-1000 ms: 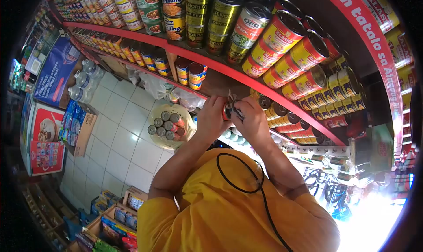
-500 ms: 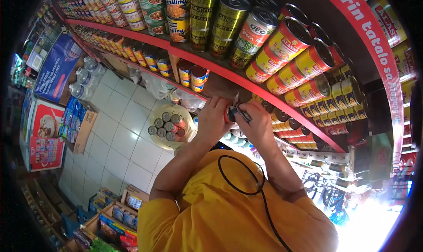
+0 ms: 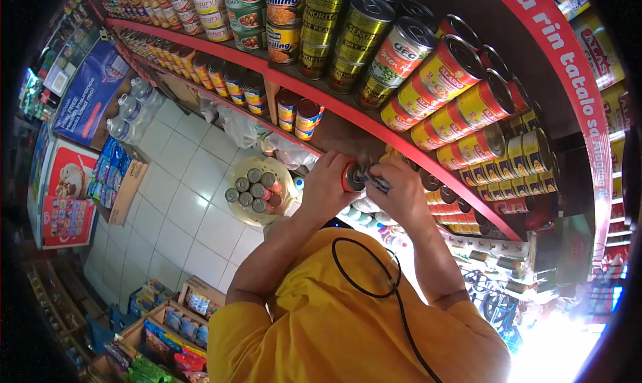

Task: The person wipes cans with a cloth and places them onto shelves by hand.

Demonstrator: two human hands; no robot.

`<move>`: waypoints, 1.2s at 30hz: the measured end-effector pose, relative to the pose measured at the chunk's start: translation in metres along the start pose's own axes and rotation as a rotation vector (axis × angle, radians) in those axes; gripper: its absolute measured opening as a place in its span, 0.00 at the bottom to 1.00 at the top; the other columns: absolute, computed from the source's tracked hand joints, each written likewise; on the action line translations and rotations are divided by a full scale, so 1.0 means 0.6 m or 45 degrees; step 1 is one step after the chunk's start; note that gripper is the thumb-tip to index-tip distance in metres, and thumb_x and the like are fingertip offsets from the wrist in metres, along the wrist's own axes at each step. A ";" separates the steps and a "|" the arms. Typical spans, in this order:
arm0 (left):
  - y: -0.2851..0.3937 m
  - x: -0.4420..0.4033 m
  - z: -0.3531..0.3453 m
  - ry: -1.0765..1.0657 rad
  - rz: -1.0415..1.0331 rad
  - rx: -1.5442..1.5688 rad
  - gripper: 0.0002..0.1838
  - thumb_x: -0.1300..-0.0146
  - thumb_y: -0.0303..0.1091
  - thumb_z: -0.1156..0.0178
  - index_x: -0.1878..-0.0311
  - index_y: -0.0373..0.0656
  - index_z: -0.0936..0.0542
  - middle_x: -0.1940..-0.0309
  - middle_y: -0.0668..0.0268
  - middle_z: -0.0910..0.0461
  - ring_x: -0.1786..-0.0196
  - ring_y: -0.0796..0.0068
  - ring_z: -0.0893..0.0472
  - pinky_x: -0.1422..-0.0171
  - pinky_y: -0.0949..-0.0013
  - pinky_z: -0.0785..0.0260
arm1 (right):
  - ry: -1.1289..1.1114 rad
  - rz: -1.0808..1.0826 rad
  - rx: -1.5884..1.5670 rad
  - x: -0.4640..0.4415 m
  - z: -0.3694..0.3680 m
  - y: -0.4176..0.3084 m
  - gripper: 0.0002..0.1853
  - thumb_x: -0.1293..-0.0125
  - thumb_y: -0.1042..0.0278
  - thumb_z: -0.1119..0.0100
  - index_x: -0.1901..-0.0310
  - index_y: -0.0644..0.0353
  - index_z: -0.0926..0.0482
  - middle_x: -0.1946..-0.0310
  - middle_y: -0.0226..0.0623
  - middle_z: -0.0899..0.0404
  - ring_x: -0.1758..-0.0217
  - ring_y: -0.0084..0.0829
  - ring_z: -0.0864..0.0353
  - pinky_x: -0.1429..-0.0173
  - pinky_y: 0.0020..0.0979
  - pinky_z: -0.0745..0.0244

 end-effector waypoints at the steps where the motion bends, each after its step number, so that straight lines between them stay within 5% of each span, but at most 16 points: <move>1: 0.003 -0.002 0.000 0.026 -0.019 -0.030 0.31 0.57 0.29 0.22 0.46 0.46 0.22 0.53 0.60 0.22 0.49 0.48 0.21 0.46 0.51 0.24 | 0.037 0.018 -0.003 0.003 -0.009 -0.002 0.12 0.45 0.78 0.28 0.59 0.66 0.17 0.64 0.44 0.20 0.61 0.47 0.16 0.55 0.40 0.20; 11: 0.007 -0.005 -0.003 0.084 -0.084 -0.104 0.29 0.57 0.29 0.21 0.48 0.45 0.22 0.54 0.58 0.22 0.50 0.49 0.21 0.48 0.52 0.25 | -0.195 -0.040 -0.069 0.002 -0.010 -0.004 0.12 0.43 0.74 0.29 0.56 0.63 0.15 0.62 0.45 0.20 0.61 0.48 0.16 0.56 0.43 0.19; 14: 0.009 -0.002 -0.004 0.025 -0.096 -0.110 0.29 0.57 0.29 0.21 0.48 0.45 0.21 0.54 0.58 0.22 0.50 0.49 0.21 0.48 0.51 0.25 | 0.080 -0.081 -0.029 0.002 -0.009 0.002 0.12 0.43 0.74 0.29 0.57 0.64 0.16 0.61 0.45 0.19 0.60 0.49 0.15 0.56 0.42 0.18; 18: -0.008 0.006 -0.011 0.053 -0.009 -0.112 0.29 0.56 0.30 0.22 0.48 0.44 0.22 0.53 0.58 0.22 0.49 0.50 0.21 0.47 0.52 0.24 | 0.107 0.060 -0.101 0.005 -0.031 -0.030 0.13 0.46 0.76 0.28 0.59 0.67 0.19 0.63 0.43 0.19 0.61 0.45 0.16 0.54 0.39 0.20; 22: -0.002 0.007 0.007 0.055 -0.070 -0.030 0.28 0.55 0.30 0.23 0.48 0.43 0.22 0.53 0.58 0.22 0.48 0.50 0.21 0.47 0.52 0.24 | -0.273 -0.069 -0.043 0.005 -0.022 -0.015 0.13 0.47 0.77 0.29 0.59 0.67 0.19 0.62 0.45 0.19 0.61 0.46 0.16 0.55 0.39 0.19; 26: -0.006 0.015 -0.010 0.066 -0.045 -0.032 0.28 0.55 0.30 0.23 0.48 0.45 0.21 0.53 0.59 0.22 0.48 0.49 0.20 0.47 0.52 0.24 | 0.157 0.025 0.053 -0.002 -0.028 -0.019 0.13 0.47 0.78 0.29 0.59 0.68 0.19 0.62 0.46 0.19 0.61 0.47 0.16 0.54 0.39 0.19; 36: -0.019 0.028 0.011 0.126 -0.008 -0.091 0.30 0.56 0.29 0.23 0.46 0.45 0.22 0.54 0.59 0.22 0.47 0.50 0.21 0.47 0.52 0.25 | -0.101 -0.094 -0.063 -0.003 -0.053 -0.027 0.11 0.46 0.74 0.30 0.61 0.65 0.18 0.64 0.46 0.20 0.61 0.50 0.16 0.56 0.42 0.19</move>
Point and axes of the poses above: each hand's wrist, its own x-axis away from the middle knuckle, its own z-axis out of the back of the hand, y = z × x, the point moved 4 cm from there along -x, towards the middle knuckle
